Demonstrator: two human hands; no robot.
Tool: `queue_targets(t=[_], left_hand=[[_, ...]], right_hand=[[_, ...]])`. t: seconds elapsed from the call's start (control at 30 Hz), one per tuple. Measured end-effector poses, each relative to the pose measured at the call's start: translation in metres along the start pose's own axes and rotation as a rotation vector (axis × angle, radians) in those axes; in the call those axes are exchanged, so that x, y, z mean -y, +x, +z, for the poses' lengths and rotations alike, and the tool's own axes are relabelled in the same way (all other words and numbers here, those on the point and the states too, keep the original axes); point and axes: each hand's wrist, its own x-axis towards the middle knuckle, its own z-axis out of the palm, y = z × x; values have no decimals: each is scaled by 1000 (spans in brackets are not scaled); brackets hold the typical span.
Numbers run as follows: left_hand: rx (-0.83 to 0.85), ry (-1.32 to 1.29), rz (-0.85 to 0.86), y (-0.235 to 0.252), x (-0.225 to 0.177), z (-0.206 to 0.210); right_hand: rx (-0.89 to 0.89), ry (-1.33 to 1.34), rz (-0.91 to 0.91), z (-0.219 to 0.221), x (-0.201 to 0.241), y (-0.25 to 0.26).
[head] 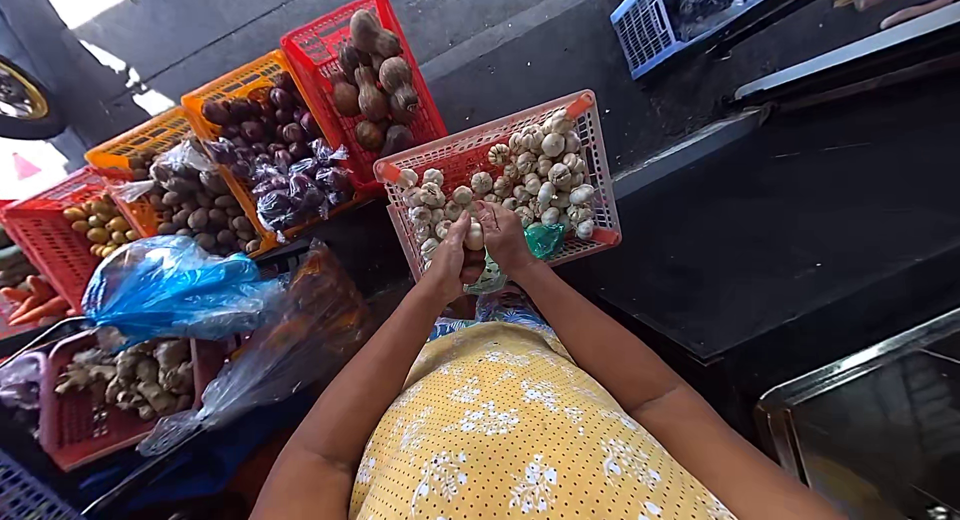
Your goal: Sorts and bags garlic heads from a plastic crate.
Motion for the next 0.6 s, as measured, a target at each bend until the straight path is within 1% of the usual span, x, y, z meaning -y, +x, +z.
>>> queue_targets(t=[0.13,0.2,0.23,0.27,0.3,0.37,0.4,0.47,0.5,0.53,0.6], left_hand=[[-29,-4,115,24,-22,11],[-88,151,172,47,-37,13],[-114,281,167,61,-43,12],[-142,395,136,75,-47,12],[-175,488,100,92,-48,13],[-226,657,39,123,-48,18],[-227,705,20,135,-49,22],[-198,717,10,150,-53,27],[-178,704,19,153,-56,27],[-158,710,43,153,-59,25],[-166,843,159,147,-67,13]], right_hand=[[9,-171,-84,-16,-20,-1],[-38,-187,-92,-28,-27,-9],[-56,-185,-96,-32,-29,-15],[-29,-178,-93,-36,-28,-22],[50,-185,-85,-40,-25,-29],[294,-281,-9,-43,-10,-40],[425,-372,62,-41,1,-43],[654,-547,224,-34,21,-43],[723,-607,271,-29,27,-43],[752,-647,289,-24,29,-43],[741,-663,260,-16,30,-42]])
